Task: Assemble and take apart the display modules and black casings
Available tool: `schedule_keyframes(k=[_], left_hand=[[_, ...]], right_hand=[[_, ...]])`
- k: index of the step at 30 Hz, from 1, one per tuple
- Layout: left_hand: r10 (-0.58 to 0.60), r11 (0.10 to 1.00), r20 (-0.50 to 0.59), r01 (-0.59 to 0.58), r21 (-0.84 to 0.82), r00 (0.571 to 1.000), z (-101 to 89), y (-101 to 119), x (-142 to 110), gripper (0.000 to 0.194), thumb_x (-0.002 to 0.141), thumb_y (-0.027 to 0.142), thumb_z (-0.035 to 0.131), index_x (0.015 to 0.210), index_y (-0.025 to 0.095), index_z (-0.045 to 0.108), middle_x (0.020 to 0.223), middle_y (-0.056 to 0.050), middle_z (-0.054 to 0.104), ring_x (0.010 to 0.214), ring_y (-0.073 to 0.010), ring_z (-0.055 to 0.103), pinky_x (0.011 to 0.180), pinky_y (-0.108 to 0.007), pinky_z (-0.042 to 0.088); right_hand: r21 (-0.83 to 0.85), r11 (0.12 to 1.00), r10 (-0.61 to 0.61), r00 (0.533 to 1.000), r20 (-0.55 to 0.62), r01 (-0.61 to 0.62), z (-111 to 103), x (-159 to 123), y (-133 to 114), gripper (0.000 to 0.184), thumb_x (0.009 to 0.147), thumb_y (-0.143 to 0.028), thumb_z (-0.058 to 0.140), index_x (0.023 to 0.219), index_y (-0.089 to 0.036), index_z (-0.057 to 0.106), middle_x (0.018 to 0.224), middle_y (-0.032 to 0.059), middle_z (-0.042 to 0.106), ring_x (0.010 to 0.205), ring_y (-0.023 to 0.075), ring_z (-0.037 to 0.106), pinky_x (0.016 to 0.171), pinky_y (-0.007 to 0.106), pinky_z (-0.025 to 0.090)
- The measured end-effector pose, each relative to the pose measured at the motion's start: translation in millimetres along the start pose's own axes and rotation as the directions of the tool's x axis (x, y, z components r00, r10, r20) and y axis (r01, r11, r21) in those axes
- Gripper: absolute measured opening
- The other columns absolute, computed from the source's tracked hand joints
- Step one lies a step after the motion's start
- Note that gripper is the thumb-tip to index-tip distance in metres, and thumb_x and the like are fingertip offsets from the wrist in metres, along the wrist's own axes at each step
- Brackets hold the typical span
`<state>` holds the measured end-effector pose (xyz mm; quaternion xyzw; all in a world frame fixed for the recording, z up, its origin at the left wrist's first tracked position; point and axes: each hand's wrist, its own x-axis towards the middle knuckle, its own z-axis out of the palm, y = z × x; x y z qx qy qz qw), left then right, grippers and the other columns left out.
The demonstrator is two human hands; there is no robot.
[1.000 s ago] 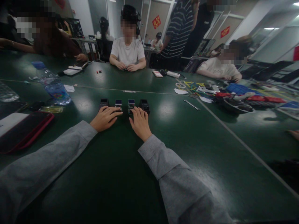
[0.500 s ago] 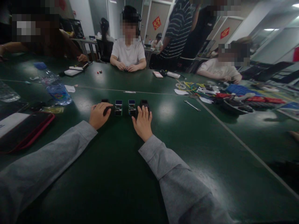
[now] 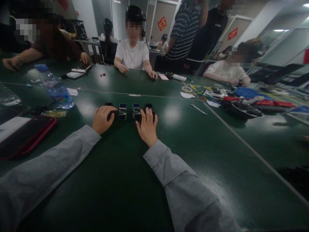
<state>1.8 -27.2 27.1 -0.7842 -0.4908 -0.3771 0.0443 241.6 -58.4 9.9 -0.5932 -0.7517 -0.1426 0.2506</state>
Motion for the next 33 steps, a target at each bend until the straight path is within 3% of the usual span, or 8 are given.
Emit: schedule_keyframes(k=[5, 8, 13, 29, 33], left_hand=[[0.252, 0.967, 0.146, -0.254, -0.006, 0.957, -1.4, 7.2, -1.3, 0.028, 0.093, 0.024, 0.049, 0.118, 0.029, 0.061, 0.129, -0.004, 0.062, 0.127, -0.0264, 0.049, 0.105, -0.051, 0.027], [0.32, 0.946, 0.182, -0.324, -0.012, 0.93, 0.2, 6.6, -2.4, 0.026, 0.093, 0.023, 0.051, 0.113, 0.03, 0.064, 0.13, -0.003, 0.062, 0.128, -0.026, 0.049, 0.106, -0.052, 0.024], [0.338, 0.939, 0.158, -0.344, 0.009, 0.928, 3.6, 2.0, -2.9, 0.024, 0.093, 0.021, 0.05, 0.109, 0.028, 0.066, 0.129, -0.004, 0.062, 0.125, -0.0255, 0.052, 0.104, -0.052, 0.025], [0.305, 0.949, 0.156, -0.314, 0.035, 0.94, 2.0, 4.1, -2.0, 0.024, 0.094, 0.023, 0.049, 0.111, 0.025, 0.066, 0.13, -0.006, 0.062, 0.123, -0.0259, 0.053, 0.102, -0.051, 0.028], [0.302, 0.949, 0.159, -0.313, 0.042, 0.94, 1.7, 4.5, -2.2, 0.024, 0.094, 0.022, 0.049, 0.111, 0.025, 0.065, 0.13, -0.006, 0.062, 0.123, -0.0259, 0.053, 0.101, -0.051, 0.028]], right_hand=[[0.014, 0.996, -0.089, 0.995, 0.04, 0.089, -9.4, 1.8, -5.8, 0.046, 0.099, -0.031, 0.034, 0.143, -0.018, 0.037, 0.154, 0.0119, 0.03, 0.144, 0.0264, 0.02, 0.115, 0.053, 0.012], [0.024, 0.993, -0.115, 0.992, 0.047, 0.114, -9.7, 2.5, -6.8, 0.042, 0.1, -0.029, 0.035, 0.139, -0.016, 0.044, 0.147, 0.0129, 0.04, 0.141, 0.026, 0.028, 0.114, 0.052, 0.013], [0.026, 0.99, -0.137, 0.99, 0.032, 0.136, -6.7, 2.5, -5.8, 0.041, 0.1, -0.029, 0.035, 0.137, -0.014, 0.045, 0.144, 0.0131, 0.045, 0.138, 0.0253, 0.034, 0.113, 0.051, 0.014], [0.031, 0.98, -0.198, 0.978, 0.063, 0.196, -6.6, 2.6, -4.1, 0.045, 0.1, -0.03, 0.035, 0.142, -0.016, 0.041, 0.149, 0.0103, 0.04, 0.139, 0.0237, 0.032, 0.114, 0.05, 0.015], [0.07, 0.975, -0.215, 0.972, 0.093, 0.209, -5.6, 2.7, -2.6, 0.048, 0.1, -0.032, 0.035, 0.145, -0.015, 0.037, 0.151, 0.0117, 0.036, 0.136, 0.0239, 0.039, 0.114, 0.049, 0.017]])
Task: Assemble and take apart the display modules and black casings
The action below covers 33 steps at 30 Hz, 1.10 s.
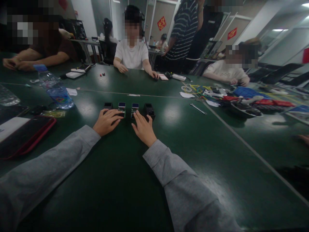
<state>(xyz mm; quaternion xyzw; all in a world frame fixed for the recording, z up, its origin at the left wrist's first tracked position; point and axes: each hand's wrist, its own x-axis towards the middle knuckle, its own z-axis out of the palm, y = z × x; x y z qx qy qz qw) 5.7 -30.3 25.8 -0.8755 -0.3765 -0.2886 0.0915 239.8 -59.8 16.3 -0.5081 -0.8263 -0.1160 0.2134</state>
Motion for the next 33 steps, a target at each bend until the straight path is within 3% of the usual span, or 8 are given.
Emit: schedule_keyframes(k=[9, 14, 18, 21, 23, 33], left_hand=[[-0.007, 1.0, -0.016, 0.007, 0.009, 1.0, 0.3, -0.5, 0.1, 0.025, 0.095, 0.022, 0.047, 0.113, 0.024, 0.064, 0.128, -0.006, 0.063, 0.121, -0.0254, 0.054, 0.099, -0.049, 0.031], [-0.116, 0.993, -0.079, 0.117, 0.011, 0.99, -4.1, 2.8, 1.5, 0.027, 0.093, 0.019, 0.047, 0.116, 0.022, 0.06, 0.123, -0.007, 0.064, 0.116, -0.0251, 0.055, 0.099, -0.046, 0.032], [-0.234, 0.972, -0.108, 0.237, 0.01, 0.966, -3.9, 1.2, 1.0, 0.029, 0.089, 0.015, 0.05, 0.116, 0.021, 0.058, 0.12, -0.009, 0.063, 0.115, -0.0262, 0.054, 0.098, -0.046, 0.033], [-0.275, 0.961, -0.087, 0.276, -0.001, 0.957, -2.1, -1.9, 0.4, 0.031, 0.087, 0.012, 0.049, 0.116, 0.021, 0.057, 0.12, -0.009, 0.062, 0.114, -0.0262, 0.054, 0.097, -0.045, 0.034], [-0.277, 0.961, -0.077, 0.278, -0.002, 0.958, -1.5, -3.1, 0.2, 0.033, 0.086, 0.01, 0.048, 0.116, 0.022, 0.057, 0.12, -0.009, 0.062, 0.113, -0.0259, 0.054, 0.097, -0.045, 0.034], [-0.242, 0.97, -0.097, 0.24, -0.026, 0.965, 2.4, -9.3, -1.0, 0.035, 0.085, 0.008, 0.047, 0.115, 0.021, 0.055, 0.117, -0.009, 0.062, 0.111, -0.0264, 0.055, 0.096, -0.046, 0.036]], right_hand=[[0.047, 0.998, -0.031, 0.999, 0.032, 0.03, 2.5, 2.0, 3.6, 0.053, 0.099, -0.032, 0.036, 0.148, -0.016, 0.03, 0.154, 0.0099, 0.03, 0.139, 0.0212, 0.035, 0.118, 0.048, 0.013], [0.023, 1.0, -0.011, 1.0, 0.009, 0.011, -0.3, 1.4, 1.9, 0.05, 0.099, -0.032, 0.035, 0.147, -0.018, 0.031, 0.155, 0.0087, 0.029, 0.143, 0.0215, 0.025, 0.117, 0.049, 0.012], [-0.036, 0.99, 0.136, 0.988, -0.069, -0.139, 0.4, 1.0, 3.2, 0.05, 0.099, -0.037, 0.037, 0.145, -0.017, 0.035, 0.155, 0.0119, 0.027, 0.145, 0.0265, 0.017, 0.116, 0.051, 0.012], [-0.054, 0.947, 0.309, 0.942, -0.132, -0.318, 5.8, 0.9, 8.6, 0.049, 0.099, -0.039, 0.037, 0.141, -0.013, 0.038, 0.151, 0.018, 0.03, 0.142, 0.0314, 0.02, 0.113, 0.055, 0.015], [-0.052, 0.928, 0.359, 0.923, -0.141, -0.369, 9.9, 0.6, 12.5, 0.049, 0.099, -0.039, 0.036, 0.14, -0.012, 0.039, 0.149, 0.0202, 0.032, 0.14, 0.0331, 0.023, 0.111, 0.057, 0.018], [0.039, 0.951, 0.308, 0.941, -0.141, -0.306, 13.7, -1.9, 17.0, 0.049, 0.098, -0.039, 0.035, 0.138, -0.011, 0.041, 0.146, 0.0219, 0.034, 0.137, 0.0368, 0.027, 0.106, 0.061, 0.026]])
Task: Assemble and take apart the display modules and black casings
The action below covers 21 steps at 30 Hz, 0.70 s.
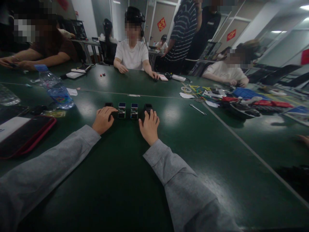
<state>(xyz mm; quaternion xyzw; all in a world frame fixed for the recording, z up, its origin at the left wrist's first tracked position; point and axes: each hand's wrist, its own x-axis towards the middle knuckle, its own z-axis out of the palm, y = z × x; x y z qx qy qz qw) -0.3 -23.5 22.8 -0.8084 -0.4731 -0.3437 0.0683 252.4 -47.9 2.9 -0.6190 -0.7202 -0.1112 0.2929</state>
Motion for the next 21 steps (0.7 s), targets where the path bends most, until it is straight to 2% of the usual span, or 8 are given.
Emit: schedule_keyframes(k=[13, 15, 17, 18, 19, 21], left_hand=[[-0.003, 1.0, -0.01, 0.003, 0.007, 1.0, 0.1, -1.4, 1.4, 0.034, 0.084, 0.008, 0.047, 0.116, 0.02, 0.056, 0.117, -0.01, 0.062, 0.111, -0.0269, 0.054, 0.096, -0.047, 0.036], [0.036, 0.999, -0.038, -0.036, 0.002, 0.999, -2.7, -0.1, 1.0, 0.032, 0.085, 0.008, 0.047, 0.113, 0.02, 0.058, 0.115, -0.009, 0.063, 0.11, -0.026, 0.054, 0.094, -0.046, 0.037], [0.153, 0.988, -0.021, -0.153, -0.009, 0.988, -5.6, 3.3, -0.2, 0.027, 0.086, 0.007, 0.045, 0.101, 0.02, 0.063, 0.106, -0.008, 0.065, 0.103, -0.0237, 0.055, 0.088, -0.042, 0.04], [0.245, 0.97, 0.027, -0.244, -0.017, 0.969, -6.5, 5.7, -1.0, 0.025, 0.086, 0.007, 0.044, 0.092, 0.02, 0.064, 0.099, -0.007, 0.066, 0.096, -0.0223, 0.056, 0.083, -0.039, 0.042], [0.35, 0.937, 0.102, -0.349, -0.028, 0.931, -6.7, 8.4, -1.8, 0.025, 0.085, 0.006, 0.043, 0.082, 0.02, 0.064, 0.091, -0.006, 0.065, 0.089, -0.0211, 0.056, 0.077, -0.036, 0.042], [0.521, 0.849, 0.278, -0.522, -0.077, 0.807, -5.0, 13.3, -3.4, 0.024, 0.084, 0.007, 0.045, 0.073, 0.019, 0.062, 0.079, -0.005, 0.063, 0.078, -0.0194, 0.054, 0.068, -0.033, 0.041]], right_hand=[[0.013, 1.0, -0.003, 1.0, 0.015, 0.003, -1.2, 2.0, 0.3, 0.05, 0.097, -0.037, 0.039, 0.139, -0.01, 0.04, 0.145, 0.0214, 0.034, 0.137, 0.0359, 0.027, 0.108, 0.058, 0.028], [0.022, 1.0, 0.016, 1.0, -0.004, -0.016, -1.4, 5.1, 5.1, 0.049, 0.096, -0.036, 0.042, 0.138, -0.011, 0.041, 0.143, 0.0216, 0.036, 0.134, 0.0356, 0.032, 0.106, 0.056, 0.032], [0.048, 0.998, 0.028, 0.999, -0.019, -0.027, -0.7, 8.8, 12.6, 0.048, 0.094, -0.035, 0.044, 0.136, -0.012, 0.043, 0.139, 0.0215, 0.04, 0.129, 0.0354, 0.037, 0.102, 0.055, 0.037], [0.071, 0.997, 0.032, 0.999, -0.025, -0.03, -0.1, 10.6, 16.7, 0.047, 0.093, -0.034, 0.046, 0.134, -0.012, 0.045, 0.135, 0.0213, 0.042, 0.126, 0.0348, 0.04, 0.1, 0.054, 0.039], [0.1, 0.994, 0.038, 0.999, -0.032, -0.035, 0.8, 12.1, 20.6, 0.045, 0.092, -0.034, 0.048, 0.132, -0.012, 0.048, 0.13, 0.0207, 0.045, 0.122, 0.0336, 0.044, 0.098, 0.053, 0.042], [0.165, 0.985, 0.052, 0.998, -0.047, -0.043, 3.1, 14.2, 26.8, 0.043, 0.09, -0.032, 0.05, 0.128, -0.011, 0.051, 0.122, 0.019, 0.049, 0.114, 0.0307, 0.049, 0.096, 0.048, 0.045]])
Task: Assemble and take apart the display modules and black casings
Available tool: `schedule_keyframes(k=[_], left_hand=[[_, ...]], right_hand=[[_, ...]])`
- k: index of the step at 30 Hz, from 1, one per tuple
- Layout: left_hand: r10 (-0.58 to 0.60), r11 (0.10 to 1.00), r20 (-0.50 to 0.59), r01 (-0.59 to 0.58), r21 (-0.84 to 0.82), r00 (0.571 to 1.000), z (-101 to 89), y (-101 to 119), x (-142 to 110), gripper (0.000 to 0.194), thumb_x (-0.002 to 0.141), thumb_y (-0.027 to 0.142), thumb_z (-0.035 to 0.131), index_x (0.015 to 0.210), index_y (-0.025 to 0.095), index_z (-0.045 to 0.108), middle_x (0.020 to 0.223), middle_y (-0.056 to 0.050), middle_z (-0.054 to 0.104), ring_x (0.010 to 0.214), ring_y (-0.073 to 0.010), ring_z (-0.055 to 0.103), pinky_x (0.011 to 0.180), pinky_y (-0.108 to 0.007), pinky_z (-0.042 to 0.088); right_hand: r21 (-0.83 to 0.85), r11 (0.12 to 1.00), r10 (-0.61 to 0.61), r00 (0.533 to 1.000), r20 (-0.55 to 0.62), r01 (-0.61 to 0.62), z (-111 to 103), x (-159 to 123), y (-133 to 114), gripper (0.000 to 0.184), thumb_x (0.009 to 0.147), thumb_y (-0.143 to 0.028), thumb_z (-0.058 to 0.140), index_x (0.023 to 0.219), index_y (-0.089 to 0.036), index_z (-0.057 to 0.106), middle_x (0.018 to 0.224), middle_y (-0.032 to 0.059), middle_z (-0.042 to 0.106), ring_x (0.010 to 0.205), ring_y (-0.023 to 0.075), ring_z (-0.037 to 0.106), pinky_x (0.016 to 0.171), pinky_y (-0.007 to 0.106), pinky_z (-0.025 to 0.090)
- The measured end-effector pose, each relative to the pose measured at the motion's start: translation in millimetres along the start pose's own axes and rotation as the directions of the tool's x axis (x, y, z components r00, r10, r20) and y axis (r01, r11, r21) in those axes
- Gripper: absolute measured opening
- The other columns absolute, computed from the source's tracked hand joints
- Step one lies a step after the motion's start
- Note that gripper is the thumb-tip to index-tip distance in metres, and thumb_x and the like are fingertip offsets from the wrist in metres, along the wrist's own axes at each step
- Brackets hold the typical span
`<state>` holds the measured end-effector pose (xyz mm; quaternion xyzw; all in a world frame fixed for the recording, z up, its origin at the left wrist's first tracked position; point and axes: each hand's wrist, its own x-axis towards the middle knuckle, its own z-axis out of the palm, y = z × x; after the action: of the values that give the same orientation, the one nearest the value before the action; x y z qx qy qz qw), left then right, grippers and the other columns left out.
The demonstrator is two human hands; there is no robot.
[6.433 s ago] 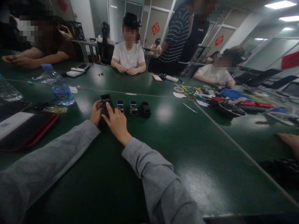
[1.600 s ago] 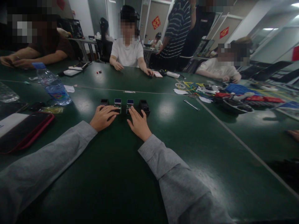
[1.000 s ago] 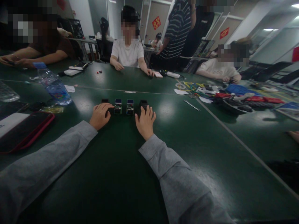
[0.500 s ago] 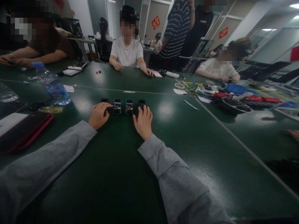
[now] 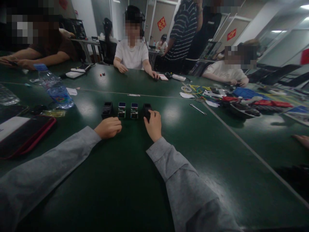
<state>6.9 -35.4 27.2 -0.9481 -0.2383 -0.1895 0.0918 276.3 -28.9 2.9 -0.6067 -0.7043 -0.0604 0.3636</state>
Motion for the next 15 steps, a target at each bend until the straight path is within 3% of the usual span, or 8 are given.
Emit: schedule_keyframes(k=[1, 3, 6, 11, 13, 15], left_hand=[[0.049, 0.999, 0.066, -0.048, -0.014, 0.997, 1.7, 1.7, 0.8, 0.023, 0.084, 0.008, 0.045, 0.072, 0.018, 0.062, 0.076, -0.005, 0.062, 0.076, -0.0188, 0.053, 0.065, -0.032, 0.041], [0.009, 0.999, 0.122, -0.003, -0.048, 0.993, 5.4, 3.0, 1.8, 0.023, 0.085, 0.009, 0.044, 0.071, 0.018, 0.061, 0.074, -0.004, 0.061, 0.073, -0.0176, 0.052, 0.063, -0.03, 0.042], [-0.104, 0.989, 0.144, 0.118, -0.088, 0.984, 9.1, 1.3, 1.5, 0.025, 0.086, 0.01, 0.043, 0.069, 0.018, 0.059, 0.073, -0.003, 0.061, 0.073, -0.0166, 0.053, 0.063, -0.029, 0.042], [-0.132, 0.983, 0.175, 0.151, -0.103, 0.976, 8.9, -0.7, 0.5, 0.025, 0.086, 0.01, 0.041, 0.068, 0.017, 0.058, 0.073, -0.002, 0.059, 0.07, -0.0149, 0.053, 0.061, -0.028, 0.04], [-0.141, 0.98, 0.182, 0.164, -0.116, 0.973, 8.7, -0.6, 0.5, 0.025, 0.086, 0.011, 0.041, 0.068, 0.017, 0.057, 0.072, -0.001, 0.058, 0.068, -0.014, 0.052, 0.061, -0.027, 0.04], [-0.153, 0.976, 0.185, 0.178, -0.125, 0.971, 8.7, -0.2, 0.6, 0.024, 0.085, 0.011, 0.042, 0.067, 0.018, 0.056, 0.071, 0.0, 0.058, 0.065, -0.0132, 0.051, 0.059, -0.027, 0.038]], right_hand=[[0.03, 1.0, 0.007, 1.0, -0.008, -0.006, 1.0, 0.7, 2.3, 0.042, 0.089, -0.031, 0.05, 0.126, -0.011, 0.052, 0.119, 0.0181, 0.051, 0.111, 0.0295, 0.051, 0.095, 0.046, 0.046], [0.083, 0.996, 0.027, 0.999, -0.024, -0.025, 3.5, 1.8, 5.8, 0.042, 0.089, -0.032, 0.05, 0.125, -0.012, 0.052, 0.117, 0.0174, 0.051, 0.109, 0.0285, 0.053, 0.094, 0.045, 0.047], [0.171, 0.981, 0.099, 0.994, -0.056, -0.088, 8.1, 4.0, 11.7, 0.043, 0.089, -0.037, 0.048, 0.124, -0.012, 0.051, 0.118, 0.0177, 0.053, 0.108, 0.0281, 0.054, 0.094, 0.045, 0.046], [0.197, 0.942, 0.299, 0.945, -0.135, -0.27, 16.7, 8.6, 25.9, 0.047, 0.094, -0.049, 0.036, 0.109, -0.01, 0.057, 0.108, 0.019, 0.056, 0.108, 0.0296, 0.052, 0.098, 0.051, 0.041], [0.175, 0.947, 0.295, 0.945, -0.141, -0.269, 18.2, 8.8, 28.3, 0.054, 0.095, -0.056, 0.033, 0.11, -0.01, 0.057, 0.11, 0.0189, 0.055, 0.11, 0.03, 0.05, 0.099, 0.052, 0.039], [0.164, 0.962, 0.241, 0.961, -0.136, -0.218, 17.6, 7.9, 27.3, 0.063, 0.091, -0.062, 0.04, 0.122, -0.009, 0.052, 0.116, 0.0196, 0.051, 0.113, 0.0304, 0.048, 0.099, 0.052, 0.039]])
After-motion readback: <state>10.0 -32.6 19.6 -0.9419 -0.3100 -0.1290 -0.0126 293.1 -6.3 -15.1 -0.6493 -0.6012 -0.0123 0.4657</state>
